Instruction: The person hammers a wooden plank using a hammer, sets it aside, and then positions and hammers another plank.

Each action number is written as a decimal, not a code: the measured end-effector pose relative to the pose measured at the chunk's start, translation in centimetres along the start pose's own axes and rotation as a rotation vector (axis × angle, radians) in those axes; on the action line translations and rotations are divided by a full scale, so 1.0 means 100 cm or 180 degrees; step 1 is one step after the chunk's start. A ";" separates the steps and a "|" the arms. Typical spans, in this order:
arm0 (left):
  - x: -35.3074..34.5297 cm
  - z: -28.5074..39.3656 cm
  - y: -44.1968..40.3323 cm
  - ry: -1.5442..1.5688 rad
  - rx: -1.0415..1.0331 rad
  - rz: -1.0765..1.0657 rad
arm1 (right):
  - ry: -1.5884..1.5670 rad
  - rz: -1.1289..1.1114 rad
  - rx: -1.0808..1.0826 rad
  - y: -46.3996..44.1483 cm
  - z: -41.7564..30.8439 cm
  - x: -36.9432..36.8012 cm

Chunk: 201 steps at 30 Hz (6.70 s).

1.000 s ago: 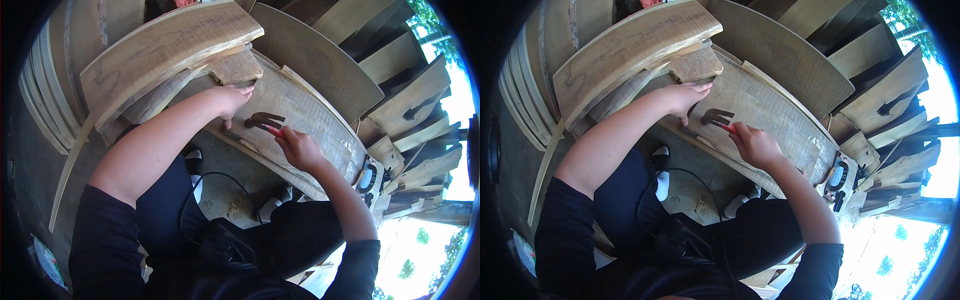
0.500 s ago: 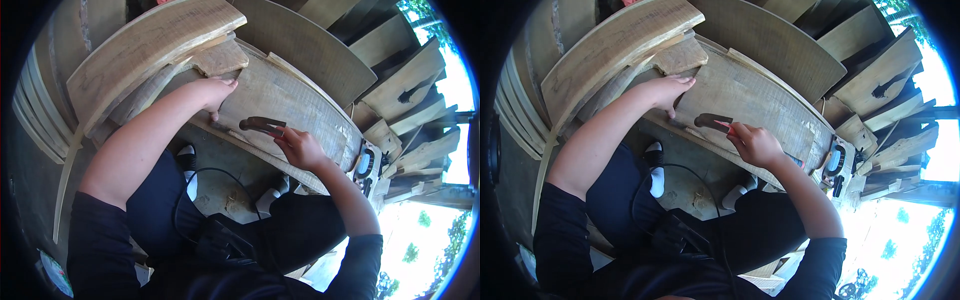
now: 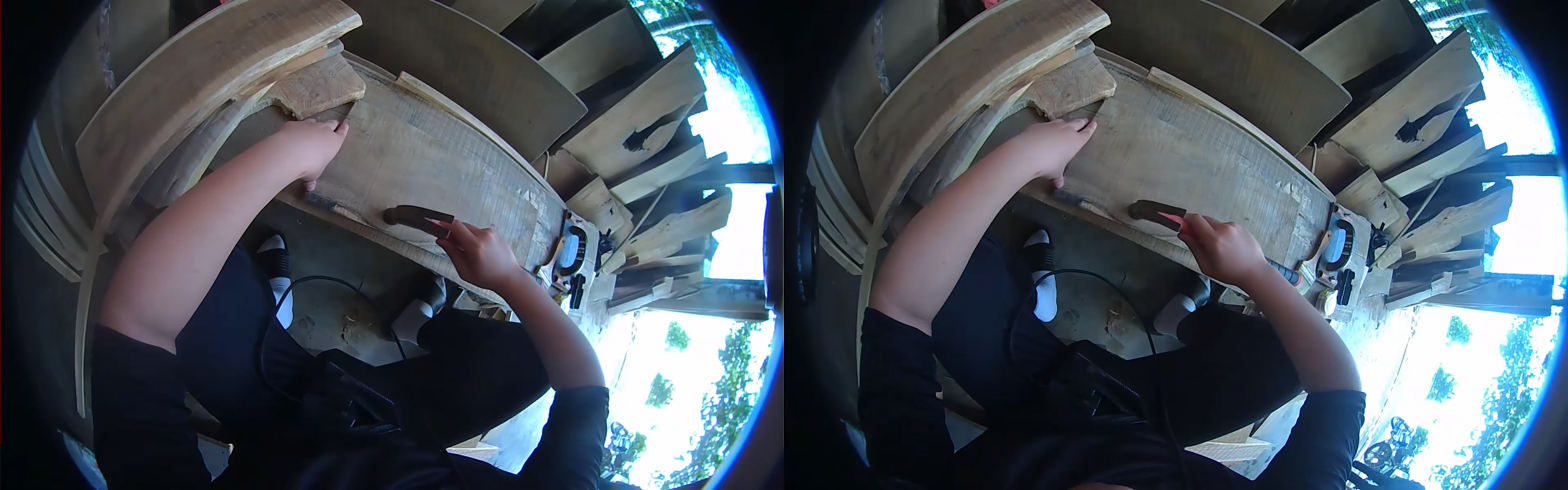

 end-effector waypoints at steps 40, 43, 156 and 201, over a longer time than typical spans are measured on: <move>-0.002 0.017 -0.011 -0.0503 0.0136 -0.0327 | 0.0079 0.0390 -0.0598 0.117 0.055 0.028; -0.002 0.017 -0.010 -0.0498 0.0111 -0.0186 | -0.0087 0.0554 -0.0731 0.125 0.057 0.033; 0.010 0.025 0.029 0.0113 0.0179 -0.0364 | -0.0814 0.0566 -0.2600 0.219 0.156 0.078; -0.008 0.020 0.027 -0.0018 -0.0012 0.0011 | -0.1325 0.1099 -0.2381 0.155 0.167 0.078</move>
Point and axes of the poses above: each hand's wrist, its own y-axis away from the middle knuckle, its own x-axis out of the back of the hand, z = x × y, the point moved 10 cm from there along -y, towards the middle knuckle, and after that the axes turned 14 degrees about -y, right-handed, at the moved point
